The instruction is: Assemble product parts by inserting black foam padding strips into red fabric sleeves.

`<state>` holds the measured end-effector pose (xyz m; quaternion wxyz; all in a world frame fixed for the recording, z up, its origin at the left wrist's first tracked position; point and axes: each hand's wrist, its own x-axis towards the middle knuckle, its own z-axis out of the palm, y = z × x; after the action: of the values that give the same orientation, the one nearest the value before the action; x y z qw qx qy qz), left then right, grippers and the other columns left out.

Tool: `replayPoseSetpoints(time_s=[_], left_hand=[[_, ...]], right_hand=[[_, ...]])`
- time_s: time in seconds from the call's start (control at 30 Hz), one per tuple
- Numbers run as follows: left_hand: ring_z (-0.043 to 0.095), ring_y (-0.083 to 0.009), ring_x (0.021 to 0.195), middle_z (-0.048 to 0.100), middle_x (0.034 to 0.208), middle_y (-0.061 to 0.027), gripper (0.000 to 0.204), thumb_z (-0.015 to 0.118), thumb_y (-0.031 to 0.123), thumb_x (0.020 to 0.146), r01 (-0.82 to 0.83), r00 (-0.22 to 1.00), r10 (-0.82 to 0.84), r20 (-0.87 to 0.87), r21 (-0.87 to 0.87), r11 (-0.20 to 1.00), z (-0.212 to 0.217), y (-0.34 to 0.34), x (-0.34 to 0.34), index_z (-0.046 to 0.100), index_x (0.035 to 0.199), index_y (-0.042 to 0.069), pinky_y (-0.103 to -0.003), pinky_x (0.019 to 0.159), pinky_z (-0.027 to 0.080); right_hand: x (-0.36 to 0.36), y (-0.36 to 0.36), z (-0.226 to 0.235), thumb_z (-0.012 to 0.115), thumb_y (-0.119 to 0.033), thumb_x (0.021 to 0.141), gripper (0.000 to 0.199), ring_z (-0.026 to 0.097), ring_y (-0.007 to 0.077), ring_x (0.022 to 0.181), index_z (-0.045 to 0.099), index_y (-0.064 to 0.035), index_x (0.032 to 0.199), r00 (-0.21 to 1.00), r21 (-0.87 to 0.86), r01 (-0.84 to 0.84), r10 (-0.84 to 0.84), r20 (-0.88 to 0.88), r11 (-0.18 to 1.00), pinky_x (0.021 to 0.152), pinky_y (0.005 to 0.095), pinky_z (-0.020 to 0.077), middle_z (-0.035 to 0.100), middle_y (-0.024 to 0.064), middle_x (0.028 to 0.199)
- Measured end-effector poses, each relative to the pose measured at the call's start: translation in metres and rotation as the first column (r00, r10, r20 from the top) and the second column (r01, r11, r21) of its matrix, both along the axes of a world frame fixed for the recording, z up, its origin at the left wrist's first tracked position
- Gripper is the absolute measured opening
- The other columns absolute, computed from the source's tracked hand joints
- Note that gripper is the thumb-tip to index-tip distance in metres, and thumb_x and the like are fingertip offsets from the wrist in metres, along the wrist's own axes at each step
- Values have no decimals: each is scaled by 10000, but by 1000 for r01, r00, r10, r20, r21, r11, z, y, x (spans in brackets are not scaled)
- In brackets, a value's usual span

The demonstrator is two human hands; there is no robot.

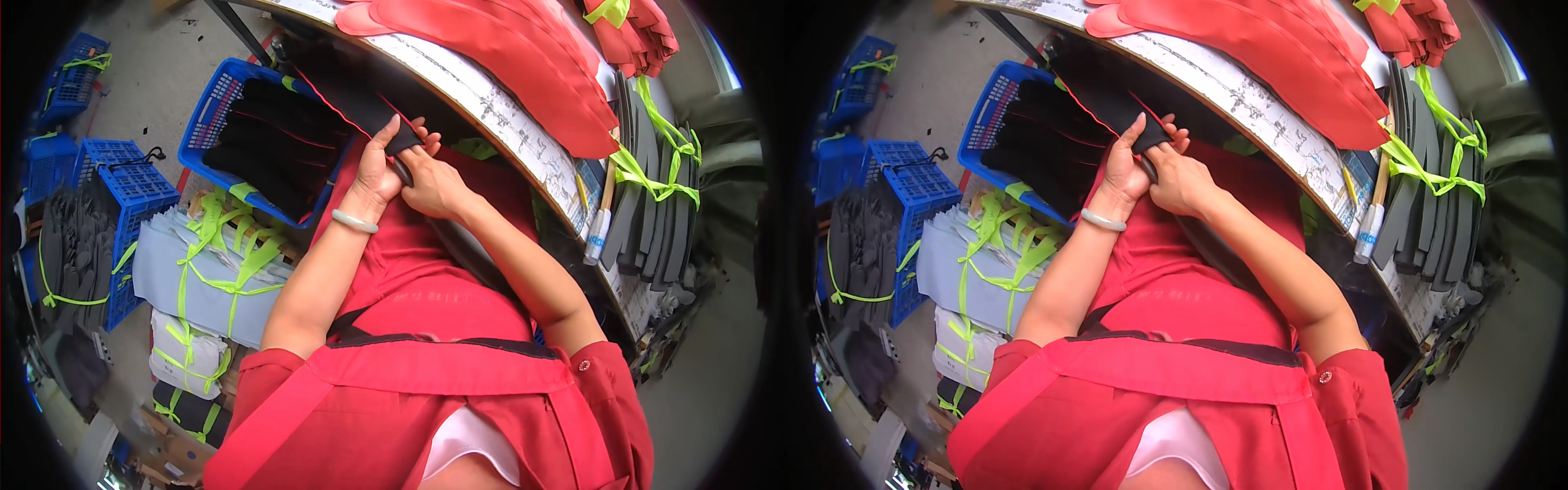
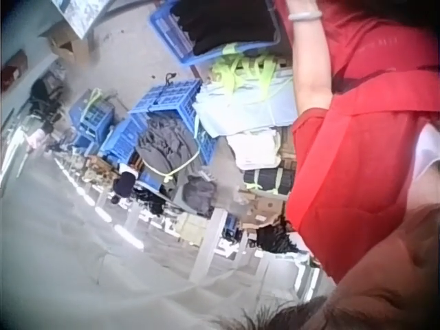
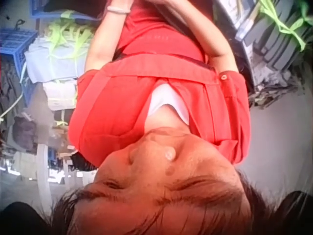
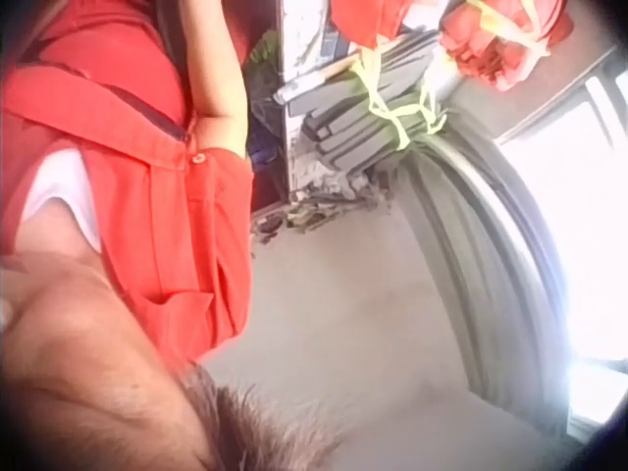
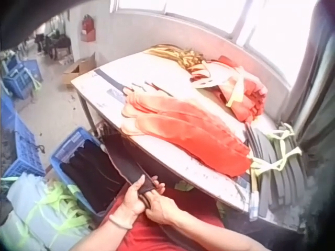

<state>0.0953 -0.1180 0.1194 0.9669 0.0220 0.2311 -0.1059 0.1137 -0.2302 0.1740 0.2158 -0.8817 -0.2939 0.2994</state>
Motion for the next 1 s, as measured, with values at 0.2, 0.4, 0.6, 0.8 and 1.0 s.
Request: replayPoseSetpoints(time_s=[0.2,0.4,0.6,0.8,1.0], left_hand=[[642,-246,793,645,803,-85,180,668,142,864,-86,995,78,65,132,987,-18,-8,2,602,984,26,-410,850,535],[602,-242,733,601,768,-91,237,618,22,800,-37,997,39,64,-33,999,-21,5,1,537,1022,14,-398,799,516],[621,-254,879,630,873,-108,247,606,125,893,-74,990,76,120,-22,997,-26,-3,0,557,1094,-9,-412,919,507],[639,-261,918,643,897,-107,205,617,165,914,-74,997,74,-21,6,997,-10,-3,-2,592,1051,15,-401,904,522],[635,-225,779,638,811,-83,192,666,91,835,-74,996,69,47,98,992,-27,-2,3,583,996,26,-395,833,541]], right_hand=[[-4,-5,-16,543,-51,726,338,580,419,1011,590,4,1055,999,-33,6,-4,47,999,853,484,506,621,227,1099],[-31,-15,15,564,-67,712,672,594,419,968,448,-105,1373,995,1,-14,14,103,1000,833,503,529,478,162,1375],[-15,-7,1,581,-42,689,606,607,374,1002,464,-85,1282,987,-60,-4,14,158,998,802,495,516,492,138,1344],[-35,-28,9,599,-62,725,578,618,379,917,477,-130,1286,978,-139,-27,56,203,990,756,465,547,513,107,1324],[-6,-1,-18,561,-42,733,473,587,388,959,522,-78,1203,949,-148,-127,164,268,981,751,475,526,588,146,1174]])
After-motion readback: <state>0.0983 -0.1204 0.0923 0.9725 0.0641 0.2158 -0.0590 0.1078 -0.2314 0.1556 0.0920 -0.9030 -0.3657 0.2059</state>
